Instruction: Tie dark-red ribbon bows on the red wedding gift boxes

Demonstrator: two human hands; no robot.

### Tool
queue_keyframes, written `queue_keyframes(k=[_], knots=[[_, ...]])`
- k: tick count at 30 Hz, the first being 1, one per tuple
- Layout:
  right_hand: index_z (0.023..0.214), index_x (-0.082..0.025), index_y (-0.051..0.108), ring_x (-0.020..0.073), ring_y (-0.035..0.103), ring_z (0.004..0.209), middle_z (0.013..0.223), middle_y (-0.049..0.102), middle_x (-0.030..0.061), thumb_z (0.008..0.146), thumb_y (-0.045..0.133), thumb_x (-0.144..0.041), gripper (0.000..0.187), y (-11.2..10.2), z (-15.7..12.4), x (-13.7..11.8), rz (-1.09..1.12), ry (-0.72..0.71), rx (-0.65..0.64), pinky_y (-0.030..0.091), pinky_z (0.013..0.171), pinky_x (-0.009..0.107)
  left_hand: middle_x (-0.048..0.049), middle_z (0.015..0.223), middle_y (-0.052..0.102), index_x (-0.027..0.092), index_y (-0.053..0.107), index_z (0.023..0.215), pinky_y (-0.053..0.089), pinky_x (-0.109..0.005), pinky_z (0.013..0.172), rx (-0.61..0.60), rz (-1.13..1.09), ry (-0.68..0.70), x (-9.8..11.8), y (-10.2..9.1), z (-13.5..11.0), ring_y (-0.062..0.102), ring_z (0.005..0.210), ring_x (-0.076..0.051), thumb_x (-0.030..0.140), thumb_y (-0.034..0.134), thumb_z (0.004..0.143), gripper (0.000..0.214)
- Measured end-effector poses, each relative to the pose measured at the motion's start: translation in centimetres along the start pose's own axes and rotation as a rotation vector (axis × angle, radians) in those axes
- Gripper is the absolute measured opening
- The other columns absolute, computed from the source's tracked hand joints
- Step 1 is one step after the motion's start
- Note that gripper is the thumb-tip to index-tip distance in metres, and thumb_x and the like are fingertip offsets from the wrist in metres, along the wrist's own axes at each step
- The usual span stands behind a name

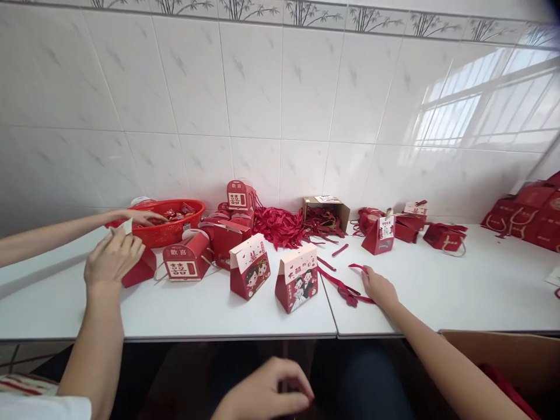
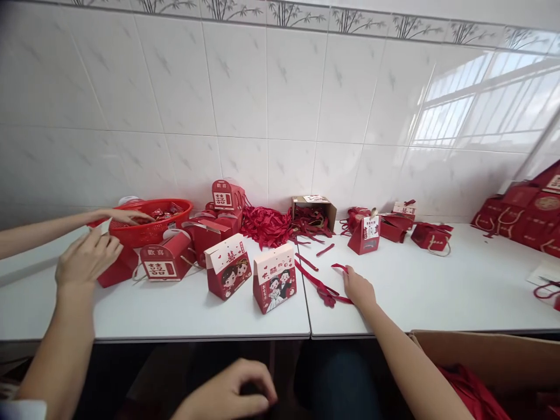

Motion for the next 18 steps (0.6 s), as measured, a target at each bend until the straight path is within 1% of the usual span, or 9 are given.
queue_keyframes(k=[2,4,7,8,9,11,12,14,18], knots=[[0.136,-0.013,0.041,0.0285,0.064,0.097,0.113,0.065,0.0186,0.098,0.024,-0.033,0.046,0.0,0.0,0.0,-0.003,0.008,0.004,0.043,0.079,0.037,-0.0026,0.086,0.07,0.024,0.07,0.086,0.051,-0.033,0.082,0.012,0.026,0.065,0.9,0.2,0.4,0.065,0.086,-0.021,0.039,0.064,0.08,0.018],[0.137,-0.012,0.041,0.0293,0.063,0.099,0.113,0.065,0.0192,0.098,0.024,-0.033,0.047,-0.1,0.0,0.0,-0.003,0.008,0.012,0.043,0.079,0.038,-0.005,0.103,0.066,0.025,0.063,0.104,0.048,-0.035,0.09,0.26,0.075,0.188,1.7,-0.9,1.8,0.061,0.102,-0.023,0.038,0.062,0.081,0.026],[0.135,-0.013,0.043,0.0293,0.062,0.101,0.113,0.065,0.0186,0.098,0.024,-0.034,0.046,-0.1,0.0,0.0,0.007,-0.003,0.019,0.043,0.081,0.038,-0.0122,0.128,0.047,0.023,0.044,0.127,0.048,-0.039,0.092,0.726,0.194,0.287,1.6,-2.1,4.9,0.049,0.12,-0.027,0.042,0.069,0.073,0.062],[0.135,-0.013,0.044,0.029,0.063,0.101,0.113,0.065,0.0185,0.098,0.024,-0.035,0.047,-0.1,0.0,0.1,0.014,-0.004,0.019,0.043,0.081,0.038,-0.0145,0.131,0.042,0.02,0.041,0.129,0.043,-0.042,0.099,0.84,0.25,0.3,1.3,-2.1,6.1,0.044,0.125,-0.028,0.043,0.069,0.072,0.068],[0.135,-0.013,0.044,0.0288,0.063,0.1,0.112,0.065,0.0186,0.098,0.025,-0.036,0.047,-0.2,0.0,0.1,0.023,-0.002,0.019,0.043,0.081,0.037,-0.0162,0.134,0.038,0.018,0.039,0.13,0.036,-0.046,0.106,0.88,0.273,0.293,0.9,-1.9,7.3,0.038,0.13,-0.03,0.044,0.071,0.069,0.074],[0.135,-0.012,0.044,0.0291,0.063,0.1,0.113,0.065,0.0195,0.097,0.026,-0.038,0.049,-0.2,0.0,0.2,0.047,0.007,0.025,0.043,0.081,0.037,-0.0181,0.135,0.038,0.016,0.04,0.129,0.024,-0.052,0.111,0.882,0.297,0.261,-0.1,-1.4,9.4,0.031,0.133,-0.035,0.044,0.075,0.063,0.08],[0.134,-0.011,0.044,0.0294,0.062,0.101,0.113,0.065,0.02,0.097,0.028,-0.039,0.049,-0.2,0.0,0.3,0.062,0.013,0.032,0.043,0.081,0.037,-0.0182,0.133,0.042,0.015,0.042,0.127,0.023,-0.055,0.111,0.85,0.293,0.238,-0.5,-1.2,10.2,0.033,0.132,-0.036,0.045,0.077,0.061,0.079],[0.134,-0.009,0.044,0.0299,0.062,0.101,0.114,0.064,0.0204,0.096,0.031,-0.041,0.051,-0.3,-0.1,0.4,0.096,0.023,0.057,0.042,0.082,0.037,-0.0162,0.123,0.053,0.016,0.049,0.12,0.031,-0.055,0.105,0.77,0.277,0.202,-1.3,-1.1,11.1,0.043,0.124,-0.037,0.045,0.075,0.063,0.069],[0.132,-0.009,0.045,0.0283,0.058,0.106,0.122,0.06,0.0192,0.094,0.033,-0.04,0.051,-0.4,-0.5,0.2,0.192,0.028,0.158,0.04,0.086,0.035,-0.0118,0.113,0.063,0.018,0.055,0.113,0.045,-0.044,0.095,0.627,0.219,0.185,-2.0,-1.5,11.5,0.059,0.109,-0.029,0.045,0.069,0.071,0.051]])
Point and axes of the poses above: each hand's wrist, its own z-axis towards the middle knuckle, its own y-axis out of the palm, x = y × z, the point moved 3 cm from there along z, towards the middle knuckle
